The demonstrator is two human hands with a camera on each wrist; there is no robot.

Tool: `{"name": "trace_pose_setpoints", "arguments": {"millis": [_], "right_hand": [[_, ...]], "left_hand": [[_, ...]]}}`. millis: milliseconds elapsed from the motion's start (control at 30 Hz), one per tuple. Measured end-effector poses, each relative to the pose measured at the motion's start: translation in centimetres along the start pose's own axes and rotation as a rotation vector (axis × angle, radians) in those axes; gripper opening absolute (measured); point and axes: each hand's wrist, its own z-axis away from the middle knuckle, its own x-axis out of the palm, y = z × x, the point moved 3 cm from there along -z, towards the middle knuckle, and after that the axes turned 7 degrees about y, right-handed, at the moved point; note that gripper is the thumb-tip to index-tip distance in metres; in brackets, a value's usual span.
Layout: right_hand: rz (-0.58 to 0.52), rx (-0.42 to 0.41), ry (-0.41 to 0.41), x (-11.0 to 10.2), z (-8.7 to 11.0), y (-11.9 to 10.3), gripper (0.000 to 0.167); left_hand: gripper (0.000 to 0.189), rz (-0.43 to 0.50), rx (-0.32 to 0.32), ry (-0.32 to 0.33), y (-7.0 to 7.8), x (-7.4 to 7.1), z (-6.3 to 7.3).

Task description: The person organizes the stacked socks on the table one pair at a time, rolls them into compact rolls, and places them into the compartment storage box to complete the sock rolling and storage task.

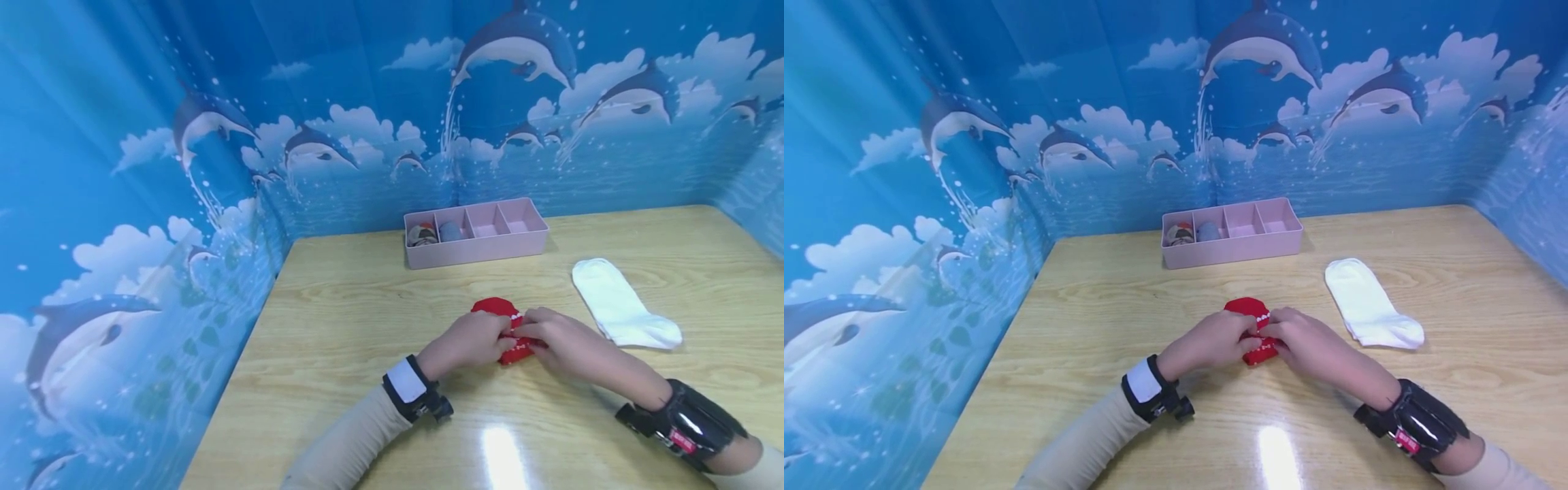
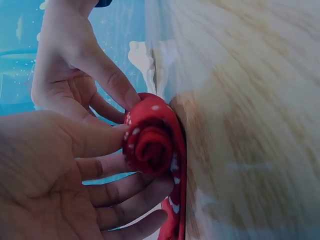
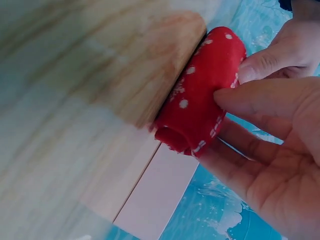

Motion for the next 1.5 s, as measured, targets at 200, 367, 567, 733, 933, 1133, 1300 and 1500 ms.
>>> {"name": "trace_pose_setpoints", "arguments": {"millis": [200,367,567,733,933,1133,1300,1500], "right_hand": [[-0.022,0.005,-0.002,0.19,-0.16,0.09,0.028],[-0.016,-0.022,0.023,0.15,-0.12,-0.07,0.028],[-0.030,0.034,-0.024,0.01,-0.29,-0.06,0.025],[-0.032,0.032,-0.034,-0.07,-0.33,-0.17,0.023],[-0.015,-0.013,-0.036,-0.24,-0.16,-0.34,0.025],[-0.047,-0.021,-0.066,-0.04,-0.10,0.09,0.028],[-0.072,-0.002,-0.127,0.12,-0.06,0.25,0.041],[-0.093,-0.017,-0.137,0.13,-0.05,0.39,0.042]], "left_hand": [[0.019,0.045,-0.019,0.023,0.07,-0.26,0.17],[0.017,0.036,0.033,0.029,-0.10,-0.34,0.19],[0.036,-0.011,0.040,-0.005,-0.25,0.02,0.05],[0.032,-0.014,0.035,-0.002,-0.17,0.24,0.07],[0.029,0.010,0.024,0.004,-0.19,-0.06,0.11],[0.030,-0.042,0.031,-0.010,-0.09,-0.30,0.20],[0.033,-0.043,0.030,-0.028,0.01,-0.44,0.35],[0.041,-0.054,0.007,-0.043,-0.08,-0.41,0.32]]}}
